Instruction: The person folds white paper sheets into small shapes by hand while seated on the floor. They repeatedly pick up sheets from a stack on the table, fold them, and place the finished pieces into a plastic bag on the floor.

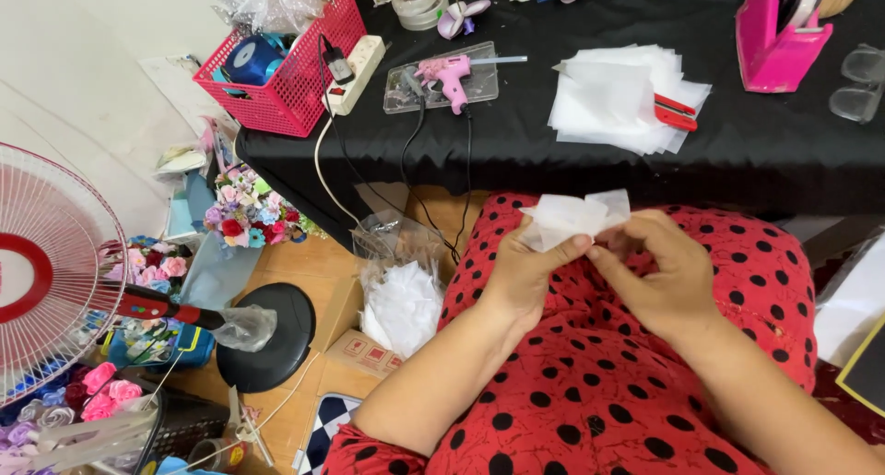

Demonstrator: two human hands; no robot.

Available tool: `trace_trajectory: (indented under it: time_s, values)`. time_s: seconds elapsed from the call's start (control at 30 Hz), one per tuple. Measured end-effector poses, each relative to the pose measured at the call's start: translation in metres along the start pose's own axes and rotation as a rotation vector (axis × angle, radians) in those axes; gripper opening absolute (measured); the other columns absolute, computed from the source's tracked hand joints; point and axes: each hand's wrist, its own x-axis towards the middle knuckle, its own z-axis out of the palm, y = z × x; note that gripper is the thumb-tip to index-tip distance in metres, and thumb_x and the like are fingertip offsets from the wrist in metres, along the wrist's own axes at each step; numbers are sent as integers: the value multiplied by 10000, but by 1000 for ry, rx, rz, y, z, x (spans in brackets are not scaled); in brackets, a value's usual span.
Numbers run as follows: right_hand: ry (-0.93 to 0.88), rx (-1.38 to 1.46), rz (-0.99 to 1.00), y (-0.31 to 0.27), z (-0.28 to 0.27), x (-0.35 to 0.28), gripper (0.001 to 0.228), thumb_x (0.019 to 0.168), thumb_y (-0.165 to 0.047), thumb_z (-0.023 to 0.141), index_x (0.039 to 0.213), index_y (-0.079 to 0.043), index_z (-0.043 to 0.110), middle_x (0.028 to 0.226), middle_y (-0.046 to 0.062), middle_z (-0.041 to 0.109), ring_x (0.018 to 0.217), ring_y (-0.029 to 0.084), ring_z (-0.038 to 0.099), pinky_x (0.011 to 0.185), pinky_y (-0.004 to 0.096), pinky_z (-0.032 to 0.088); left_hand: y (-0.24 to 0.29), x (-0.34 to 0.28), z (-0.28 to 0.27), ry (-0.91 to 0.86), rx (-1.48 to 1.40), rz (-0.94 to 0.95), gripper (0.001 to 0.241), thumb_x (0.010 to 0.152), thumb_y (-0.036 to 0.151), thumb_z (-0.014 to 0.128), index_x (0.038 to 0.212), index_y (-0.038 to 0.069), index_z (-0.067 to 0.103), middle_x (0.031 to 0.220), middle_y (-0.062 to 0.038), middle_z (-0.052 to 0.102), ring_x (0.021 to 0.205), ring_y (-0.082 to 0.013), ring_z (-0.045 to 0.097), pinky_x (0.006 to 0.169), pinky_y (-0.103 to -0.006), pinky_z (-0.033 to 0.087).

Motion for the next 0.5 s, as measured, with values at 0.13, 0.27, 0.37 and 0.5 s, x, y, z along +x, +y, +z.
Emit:
trace_trajectory:
  time_s: [0.13,0.27,0.37,0.5]
  values:
    - [113,-239,-498,-10,2,9,264,804,-7,887,1044,11,780,903,100,716,635,239,610,600,332,529,10,-7,16,76,-60,-20,328,730,54,916,1021,51,763,951,-22,764,854,-72,678,889,-224,504]
    - [181,-385,-678,-11,3,12,159,822,39,869,967,32,804,934,127,752,684,253,652,623,338,572,12,-10,27,113,-82,-52,371,734,52,899,1074,55,750,1010,-6,754,916,-67,658,930,-245,486]
    - [176,-404,-691,-11,2,14,119,830,69,843,933,29,801,909,124,753,670,249,648,602,334,574,12,-9,27,121,-80,-70,389,732,58,900,1091,64,750,1034,8,754,936,-61,652,950,-245,476]
    - [96,-213,-457,-9,2,12,131,846,108,782,911,-2,753,814,94,722,587,253,604,525,347,523,10,-7,23,81,-63,-83,366,735,70,909,1067,59,755,990,37,735,904,-69,656,962,-259,478]
